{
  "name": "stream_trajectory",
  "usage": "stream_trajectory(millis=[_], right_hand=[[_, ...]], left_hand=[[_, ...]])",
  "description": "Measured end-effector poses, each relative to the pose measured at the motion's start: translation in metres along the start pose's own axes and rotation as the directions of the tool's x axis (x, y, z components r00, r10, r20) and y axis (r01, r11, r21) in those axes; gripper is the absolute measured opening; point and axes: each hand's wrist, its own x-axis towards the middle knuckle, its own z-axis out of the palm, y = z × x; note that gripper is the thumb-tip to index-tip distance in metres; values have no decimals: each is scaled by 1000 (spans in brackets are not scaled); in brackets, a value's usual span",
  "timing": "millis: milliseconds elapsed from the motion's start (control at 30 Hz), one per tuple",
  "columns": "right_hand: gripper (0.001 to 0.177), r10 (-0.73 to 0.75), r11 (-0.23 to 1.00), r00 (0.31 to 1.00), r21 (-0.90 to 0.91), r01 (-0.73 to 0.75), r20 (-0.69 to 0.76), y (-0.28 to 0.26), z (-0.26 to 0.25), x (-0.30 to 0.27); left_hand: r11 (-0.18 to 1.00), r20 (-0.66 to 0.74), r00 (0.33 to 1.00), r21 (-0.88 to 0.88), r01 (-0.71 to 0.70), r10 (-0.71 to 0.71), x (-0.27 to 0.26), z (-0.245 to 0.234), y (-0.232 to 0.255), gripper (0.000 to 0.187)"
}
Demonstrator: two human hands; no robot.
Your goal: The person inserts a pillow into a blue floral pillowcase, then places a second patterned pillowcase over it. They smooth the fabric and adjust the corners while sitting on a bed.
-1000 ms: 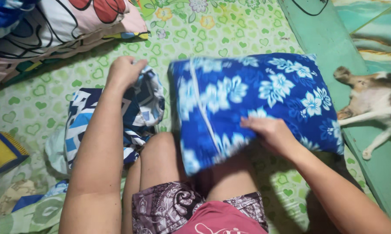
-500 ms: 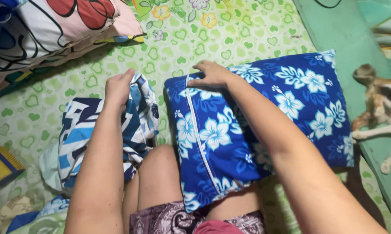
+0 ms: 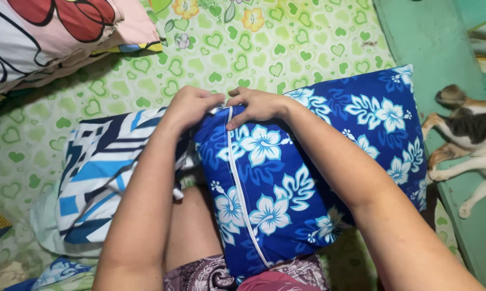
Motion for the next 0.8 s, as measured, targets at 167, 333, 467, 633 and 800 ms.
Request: stream_trajectory(millis=[167,333,467,633,800], right_hand=[[55,-155,912,972,352,209,-175,47,37,9],[62,-121,909,958,359,213,-261,51,37,-9],[46,-193,921,926,266,285,-323,25,25,-21],[34,6,922,907,353,158,-421,27,-1,-37],[26,48,961,762,237,141,-646,76,-32,-26]], left_hand=[[890,36,912,206,-407,409,-36,34,50,34],[866,-33,895,272,-419,444,-78,51,48,34],[848,-432,741,385,-365,515,-118,55,15,57],[948,-659,715,317,-18,234,-141,56,-95,43],[906,-733,673,213,365,-99,-180,76,-178,38]])
